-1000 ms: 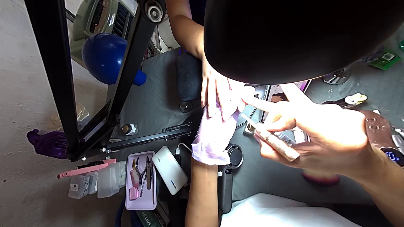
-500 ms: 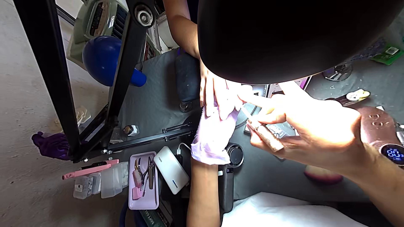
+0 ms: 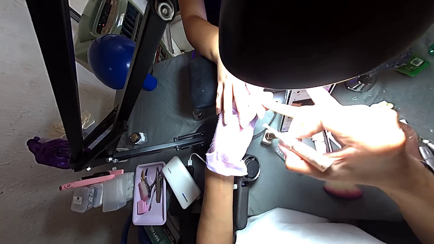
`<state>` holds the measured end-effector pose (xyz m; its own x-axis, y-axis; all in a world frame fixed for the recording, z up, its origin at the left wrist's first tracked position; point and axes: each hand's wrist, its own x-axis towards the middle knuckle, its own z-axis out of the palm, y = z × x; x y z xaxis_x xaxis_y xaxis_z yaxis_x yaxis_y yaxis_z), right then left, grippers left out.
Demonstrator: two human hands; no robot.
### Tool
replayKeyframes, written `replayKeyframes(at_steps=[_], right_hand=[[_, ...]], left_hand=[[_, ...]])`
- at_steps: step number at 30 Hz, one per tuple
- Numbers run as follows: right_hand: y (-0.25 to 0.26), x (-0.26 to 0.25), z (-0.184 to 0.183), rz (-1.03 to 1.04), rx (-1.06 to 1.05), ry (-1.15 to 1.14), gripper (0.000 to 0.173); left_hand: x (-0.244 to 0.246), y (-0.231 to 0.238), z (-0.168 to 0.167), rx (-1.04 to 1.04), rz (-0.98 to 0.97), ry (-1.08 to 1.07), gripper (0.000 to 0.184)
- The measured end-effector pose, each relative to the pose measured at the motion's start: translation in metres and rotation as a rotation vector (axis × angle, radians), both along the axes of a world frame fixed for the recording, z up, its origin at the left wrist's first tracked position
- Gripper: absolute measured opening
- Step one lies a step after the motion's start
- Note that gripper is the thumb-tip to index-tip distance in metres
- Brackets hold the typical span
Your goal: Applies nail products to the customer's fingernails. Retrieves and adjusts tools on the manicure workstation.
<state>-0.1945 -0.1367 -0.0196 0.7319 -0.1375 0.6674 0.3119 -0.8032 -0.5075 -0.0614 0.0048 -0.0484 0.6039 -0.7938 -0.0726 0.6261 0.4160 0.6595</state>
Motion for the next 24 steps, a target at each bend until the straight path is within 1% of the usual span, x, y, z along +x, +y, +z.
replayKeyframes(at_steps=[2,4,9,14,16,18,20,22,24], right_hand=[[-0.003,0.003,0.002,-0.03,0.092,-0.032,0.016],[-0.006,0.005,0.002,-0.052,0.117,-0.044,0.016],[-0.007,0.006,-0.001,-0.097,0.066,-0.028,0.017],[-0.009,0.003,-0.002,-0.073,0.028,-0.024,0.017],[-0.01,-0.001,-0.002,-0.036,-0.001,-0.002,0.017],[-0.011,-0.005,-0.002,0.008,0.003,0.018,0.017],[-0.01,-0.005,0.0,0.002,0.043,0.011,0.016],[-0.01,-0.001,0.001,-0.03,0.072,-0.02,0.015],[-0.011,0.003,0.002,-0.045,0.092,-0.03,0.014]], left_hand=[[-0.001,0.0,-0.003,-0.034,-0.033,-0.008,0.027],[-0.002,0.0,-0.004,-0.081,-0.053,0.035,0.028],[0.001,-0.006,-0.01,-0.138,-0.046,0.053,0.026],[0.0,-0.004,-0.013,-0.179,-0.053,0.052,0.028],[-0.004,0.003,-0.01,-0.152,-0.038,0.041,0.028],[-0.007,0.007,-0.007,-0.099,-0.018,-0.023,0.025],[-0.008,0.008,-0.008,-0.084,-0.017,-0.023,0.025],[-0.007,0.008,-0.009,-0.131,-0.029,0.016,0.026],[-0.009,0.009,-0.009,-0.125,-0.012,0.001,0.026]])
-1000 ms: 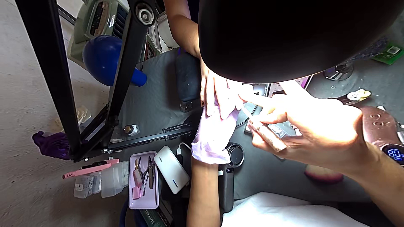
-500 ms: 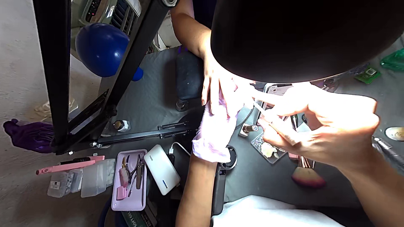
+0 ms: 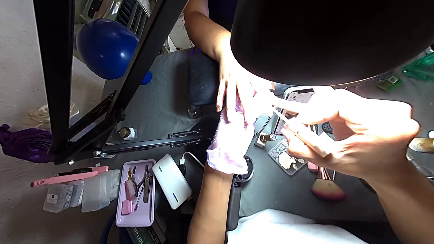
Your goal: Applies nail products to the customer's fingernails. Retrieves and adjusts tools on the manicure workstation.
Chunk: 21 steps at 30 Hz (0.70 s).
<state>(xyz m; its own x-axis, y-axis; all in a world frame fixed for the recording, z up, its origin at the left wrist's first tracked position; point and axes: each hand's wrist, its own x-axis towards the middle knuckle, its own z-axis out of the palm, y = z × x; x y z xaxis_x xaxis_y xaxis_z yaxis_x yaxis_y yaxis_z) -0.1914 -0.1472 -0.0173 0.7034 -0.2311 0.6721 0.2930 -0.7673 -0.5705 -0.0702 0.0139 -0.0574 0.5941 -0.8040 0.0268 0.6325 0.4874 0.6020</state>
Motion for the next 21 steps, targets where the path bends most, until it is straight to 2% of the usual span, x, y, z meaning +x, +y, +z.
replayKeyframes(at_steps=[6,13,17,21], right_hand=[[0.0,0.002,0.0,-0.025,-0.049,0.017,0.016],[-0.002,-0.006,0.001,0.097,-0.032,0.044,0.016],[-0.001,0.002,0.001,0.046,0.033,-0.016,0.013],[0.001,0.005,0.001,0.005,-0.005,-0.015,0.015]], left_hand=[[-0.001,0.0,0.001,-0.052,-0.011,0.065,0.027],[0.002,-0.001,0.004,-0.024,-0.031,0.03,0.026],[0.007,-0.009,0.0,0.0,-0.029,-0.044,0.025],[0.004,-0.005,0.004,0.023,-0.017,-0.02,0.025]])
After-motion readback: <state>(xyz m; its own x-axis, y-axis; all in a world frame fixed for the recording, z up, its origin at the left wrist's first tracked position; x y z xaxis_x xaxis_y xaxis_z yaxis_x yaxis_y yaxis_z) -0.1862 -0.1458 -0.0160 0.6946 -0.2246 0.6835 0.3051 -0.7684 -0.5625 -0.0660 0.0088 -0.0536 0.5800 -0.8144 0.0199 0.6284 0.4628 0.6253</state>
